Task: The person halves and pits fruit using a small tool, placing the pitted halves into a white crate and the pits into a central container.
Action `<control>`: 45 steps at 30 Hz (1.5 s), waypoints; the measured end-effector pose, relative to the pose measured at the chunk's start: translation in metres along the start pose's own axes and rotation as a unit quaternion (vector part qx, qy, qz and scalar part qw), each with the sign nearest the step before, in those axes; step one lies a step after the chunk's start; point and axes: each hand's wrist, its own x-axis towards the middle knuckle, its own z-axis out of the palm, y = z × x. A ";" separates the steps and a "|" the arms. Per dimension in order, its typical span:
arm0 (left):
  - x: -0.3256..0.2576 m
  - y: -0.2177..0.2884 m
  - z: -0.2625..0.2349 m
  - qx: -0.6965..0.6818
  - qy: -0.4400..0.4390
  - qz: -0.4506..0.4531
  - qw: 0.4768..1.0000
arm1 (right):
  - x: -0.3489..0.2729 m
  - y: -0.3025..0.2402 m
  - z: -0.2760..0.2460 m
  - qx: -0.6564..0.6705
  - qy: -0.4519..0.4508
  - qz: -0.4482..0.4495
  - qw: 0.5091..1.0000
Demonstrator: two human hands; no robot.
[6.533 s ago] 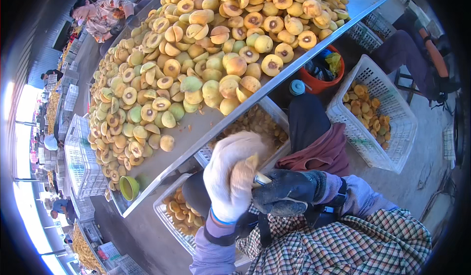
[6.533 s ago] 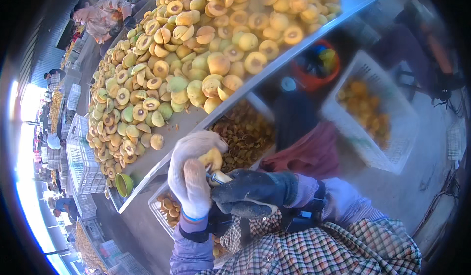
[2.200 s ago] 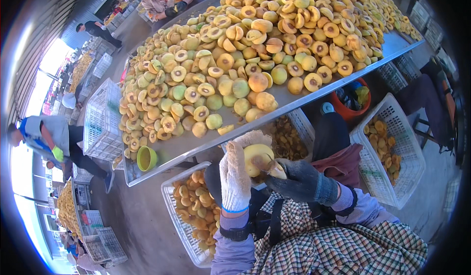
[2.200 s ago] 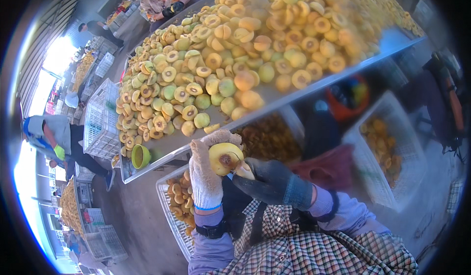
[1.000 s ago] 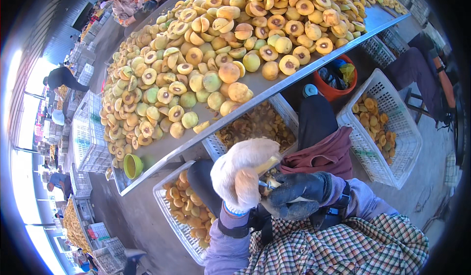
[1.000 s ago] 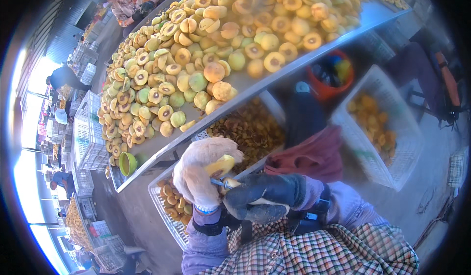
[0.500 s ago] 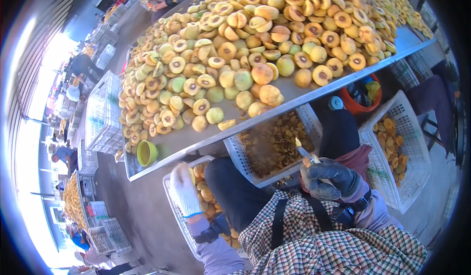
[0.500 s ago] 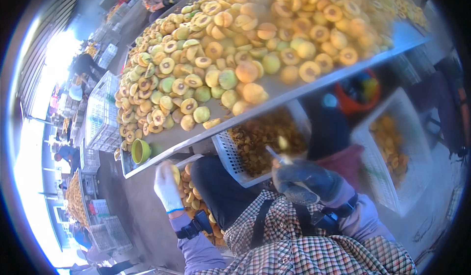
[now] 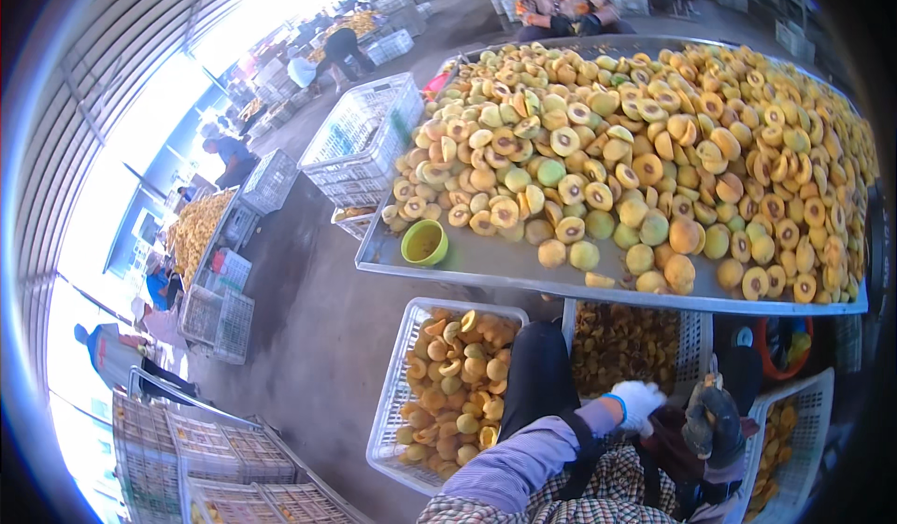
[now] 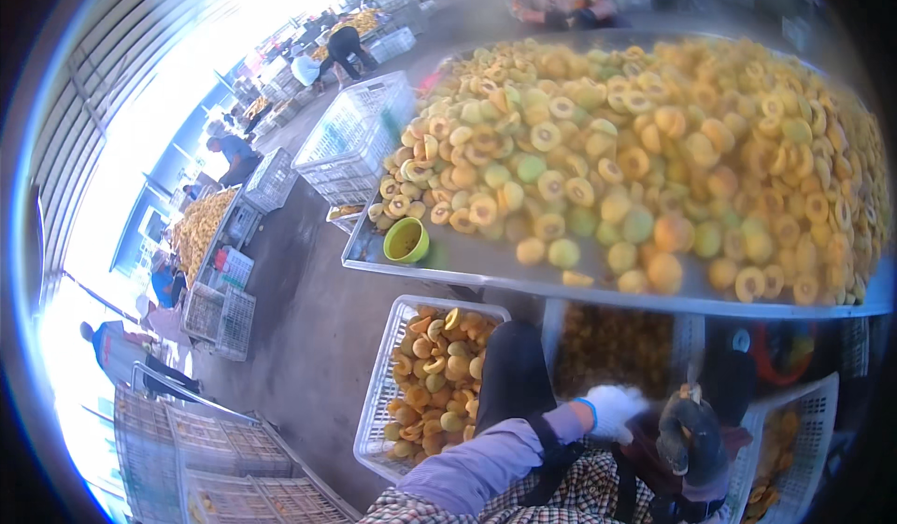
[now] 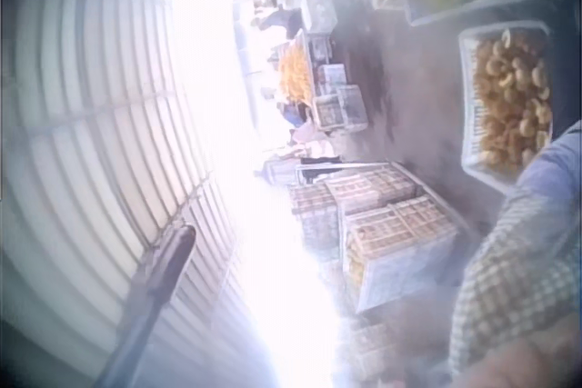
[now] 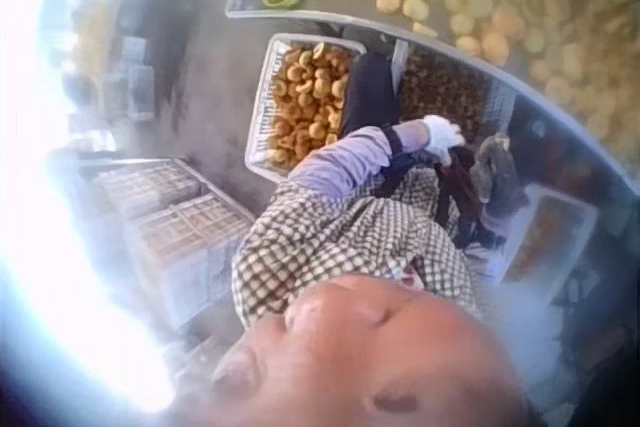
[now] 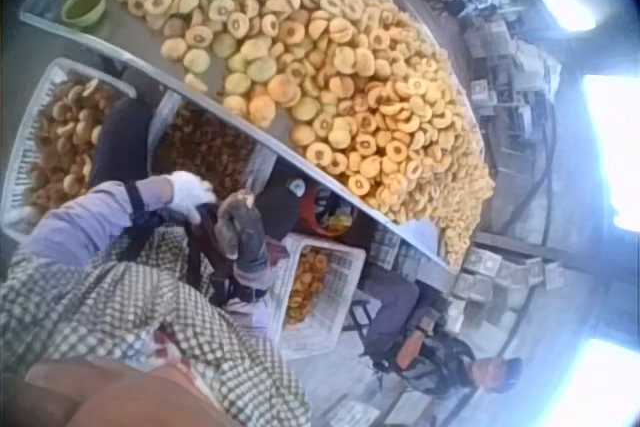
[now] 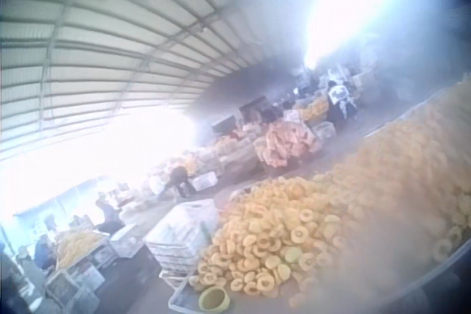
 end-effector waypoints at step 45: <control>-0.268 0.162 -0.222 -0.201 0.291 0.603 0.715 | 0.021 0.051 -0.002 -0.294 0.068 -0.499 0.812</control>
